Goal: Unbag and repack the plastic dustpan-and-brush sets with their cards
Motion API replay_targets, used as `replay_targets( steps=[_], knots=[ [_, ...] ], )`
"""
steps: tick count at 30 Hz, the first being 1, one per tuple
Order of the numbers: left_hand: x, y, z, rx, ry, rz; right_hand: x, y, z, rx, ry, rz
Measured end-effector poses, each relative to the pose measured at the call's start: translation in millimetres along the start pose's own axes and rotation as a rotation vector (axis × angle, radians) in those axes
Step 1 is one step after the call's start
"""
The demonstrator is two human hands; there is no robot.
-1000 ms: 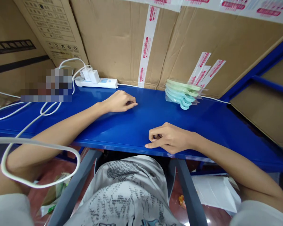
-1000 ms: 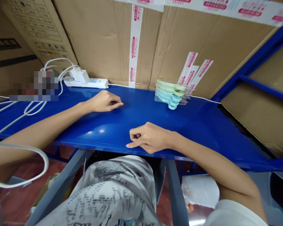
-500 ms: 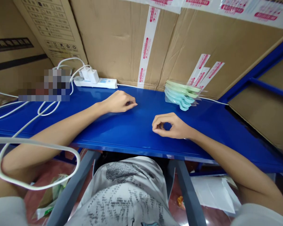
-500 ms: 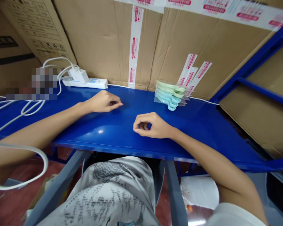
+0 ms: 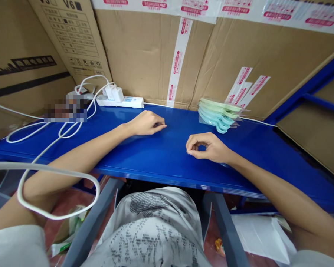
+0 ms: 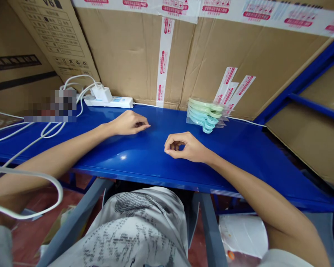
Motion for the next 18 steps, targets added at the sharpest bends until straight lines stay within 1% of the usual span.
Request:
replay_targets(
  steps=[2, 3, 5, 6, 7, 8, 9, 11, 12, 13, 14, 15, 16, 18],
  knots=[
    [0, -1, 0.4, -0.059, 0.016, -0.027, 0, 1, -3, 0.021, 0.013, 0.006],
    [0, -2, 0.2, -0.128, 0.028, -0.054, 0, 2, -5, 0.036, 0.028, 0.006],
    [1, -2, -0.4, -0.359, 0.030, -0.123, -1, 4, -9, 0.063, 0.078, 0.011],
    [1, 0, -0.2, -0.505, -0.001, -0.148, -1, 6, -12, 0.073, 0.106, 0.017],
    [1, 5, 0.1, -0.652, -0.065, -0.152, -1, 8, -14, 0.078, 0.128, 0.025],
    [1, 14, 0.1, -0.782, -0.160, -0.130, -2, 9, -16, 0.078, 0.142, 0.031],
    [0, 25, -1.0, -0.883, -0.274, -0.080, -2, 10, -17, 0.076, 0.147, 0.032],
    [-3, 49, -6.3, -1.002, -0.473, 0.054, -1, 12, -19, 0.067, 0.131, 0.020],
    [-5, 58, -9.1, -1.038, -0.533, 0.106, -1, 13, -19, 0.060, 0.117, 0.017],
    [-6, 65, -10.5, -1.071, -0.567, 0.129, -1, 14, -19, 0.052, 0.106, 0.021],
    [-6, 68, -10.1, -1.108, -0.575, 0.113, 0, 15, -19, 0.043, 0.100, 0.031],
    [-5, 67, -8.2, -1.150, -0.553, 0.062, 0, 17, -19, 0.032, 0.096, 0.045],
    [-4, 62, -5.4, -1.189, -0.502, -0.011, 1, 19, -19, 0.018, 0.093, 0.061],
    [0, 45, -1.0, -1.222, -0.323, -0.164, 2, 21, -18, -0.007, 0.092, 0.078]
  ],
)
Point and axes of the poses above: each hand's wrist, its own x-axis towards the middle knuckle, its own z-axis out of the palm, y = z × x, the point moved 6 cm from there along x, towards the middle knuckle, and after that the axes turned 6 degrees about z, right-handed, at the moved point
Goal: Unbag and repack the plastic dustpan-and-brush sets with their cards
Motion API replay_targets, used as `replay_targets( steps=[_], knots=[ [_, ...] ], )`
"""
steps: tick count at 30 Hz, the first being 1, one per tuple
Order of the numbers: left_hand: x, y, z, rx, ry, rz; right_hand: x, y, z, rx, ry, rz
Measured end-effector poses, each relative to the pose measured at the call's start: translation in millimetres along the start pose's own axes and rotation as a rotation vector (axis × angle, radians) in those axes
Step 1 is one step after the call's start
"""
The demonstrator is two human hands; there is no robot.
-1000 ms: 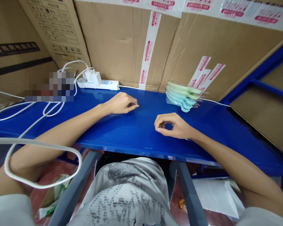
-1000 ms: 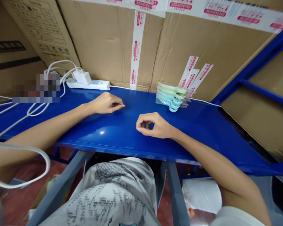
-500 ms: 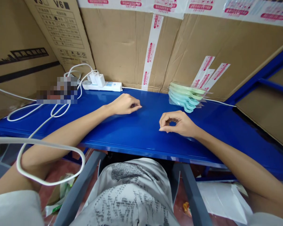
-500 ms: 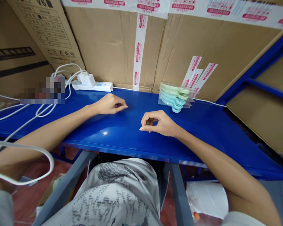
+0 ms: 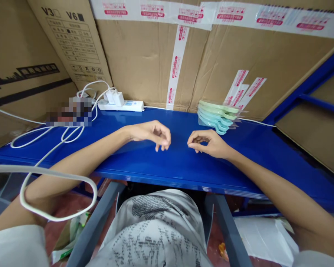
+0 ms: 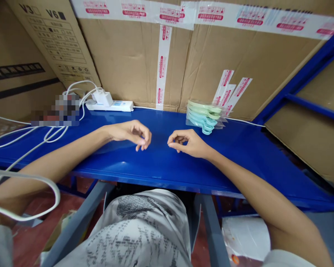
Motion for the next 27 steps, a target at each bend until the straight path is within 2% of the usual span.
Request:
replay_targets(
  steps=[3, 7, 11, 15, 20, 27],
  knots=[
    [1, -10, -26.9, 0.043, 0.258, 0.040, 1, -1, 2, -0.014, -0.013, -0.005],
    [-1, -14, -43.1, 0.142, 0.379, 0.069, 0, -5, 1, -0.032, -0.013, -0.041],
    [0, -18, -42.7, 0.217, 0.400, 0.067, 0, -8, 3, -0.011, -0.039, -0.045],
    [2, -22, -39.1, 0.114, 0.394, 0.046, -1, -8, 2, 0.147, -0.033, -0.023],
    [4, -25, -37.3, 0.000, 0.425, -0.008, -4, -15, 1, 0.398, -0.061, -0.117],
    [3, -28, -36.8, 0.002, 0.428, -0.027, -8, -22, 3, 0.529, -0.129, -0.160]
  ],
)
Point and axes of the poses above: each hand's wrist, its own x-axis towards the middle knuckle, its own z-axis out of the palm, y = z × x, the point moved 6 cm from there along x, towards the middle knuckle, and after that the axes turned 6 degrees about z, right-handed, at the moved point
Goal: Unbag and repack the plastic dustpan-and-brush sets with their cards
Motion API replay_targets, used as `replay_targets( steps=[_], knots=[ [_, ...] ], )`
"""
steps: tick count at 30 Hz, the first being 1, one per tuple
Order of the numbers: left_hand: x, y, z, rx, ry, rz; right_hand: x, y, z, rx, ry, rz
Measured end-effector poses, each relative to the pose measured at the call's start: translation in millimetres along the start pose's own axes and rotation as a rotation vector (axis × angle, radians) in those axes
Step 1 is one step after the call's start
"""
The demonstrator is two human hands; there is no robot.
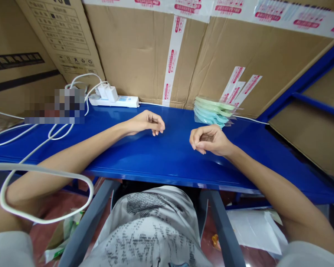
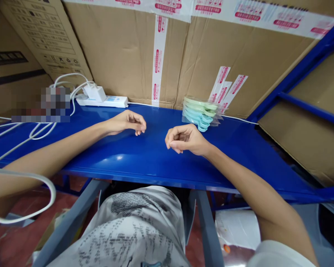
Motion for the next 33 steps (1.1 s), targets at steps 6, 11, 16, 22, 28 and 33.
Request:
replay_targets(
  steps=[6, 11, 16, 22, 28, 33],
  knots=[
    [0, 3, 1.8, 0.003, 0.003, -0.003, -1, 0, 4, 0.023, -0.041, 0.016],
    [0, 3, 3.6, 0.014, -0.009, -0.005, -1, 2, 10, 0.007, -0.087, 0.029],
    [0, 1, 4.5, 0.017, -0.019, -0.014, -1, 0, 14, -0.014, -0.109, 0.014],
    [-1, 1, 5.5, 0.029, -0.030, -0.022, -2, -3, 18, -0.044, -0.136, 0.017],
    [-1, 1, 5.6, 0.028, -0.023, -0.027, -2, -2, 22, -0.045, -0.155, 0.024],
    [-1, 0, 5.4, 0.029, -0.026, -0.022, -2, 0, 22, -0.045, -0.155, 0.030]
  ],
)
Point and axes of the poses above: each hand's wrist, its own x-axis towards the middle knuckle, its own z-axis out of the palm, y = z × x, the point moved 6 cm from there along x, towards the middle knuckle, and after that the axes turned 6 degrees about z, right-handed, at the moved point
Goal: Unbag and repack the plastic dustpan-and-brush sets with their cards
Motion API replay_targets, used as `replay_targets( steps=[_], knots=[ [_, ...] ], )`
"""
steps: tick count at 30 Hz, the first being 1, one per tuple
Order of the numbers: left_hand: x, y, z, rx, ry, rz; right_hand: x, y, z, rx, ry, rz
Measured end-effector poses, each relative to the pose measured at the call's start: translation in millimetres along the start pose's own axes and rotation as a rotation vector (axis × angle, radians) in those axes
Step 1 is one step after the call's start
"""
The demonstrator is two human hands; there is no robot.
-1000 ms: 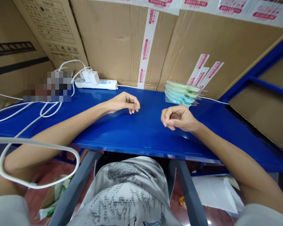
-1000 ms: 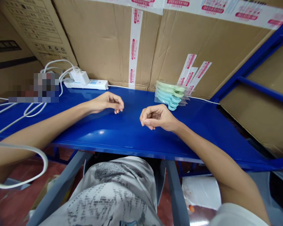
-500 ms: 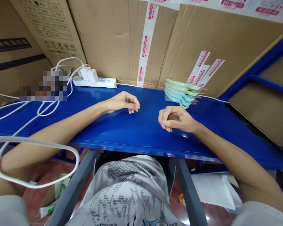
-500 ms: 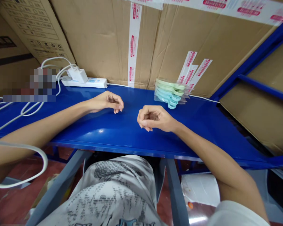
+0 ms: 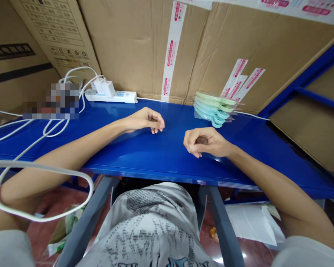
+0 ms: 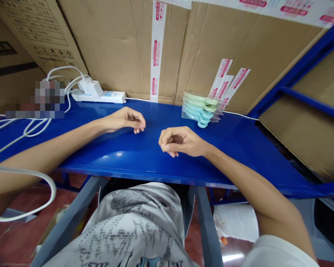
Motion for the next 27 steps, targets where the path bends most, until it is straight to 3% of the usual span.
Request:
replay_targets(
  steps=[7, 19, 27],
  knots=[
    [0, -1, -0.4, 0.009, -0.003, -0.001, 1, 1, 0, -0.005, 0.016, 0.008],
    [0, -2, -0.6, 0.010, -0.007, -0.003, -1, 9, -23, -0.086, 0.196, 0.040],
    [1, -4, -1.7, 0.001, 0.013, -0.005, -2, -4, -40, -0.377, 0.365, 0.035]
  ],
)
Point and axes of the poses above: each hand's wrist, its own x-axis towards the middle knuckle, its own z-axis out of the palm, y = z × x, the point moved 6 cm from there along x, towards the middle knuckle, and after that the axes turned 6 degrees about z, right-handed, at the moved point
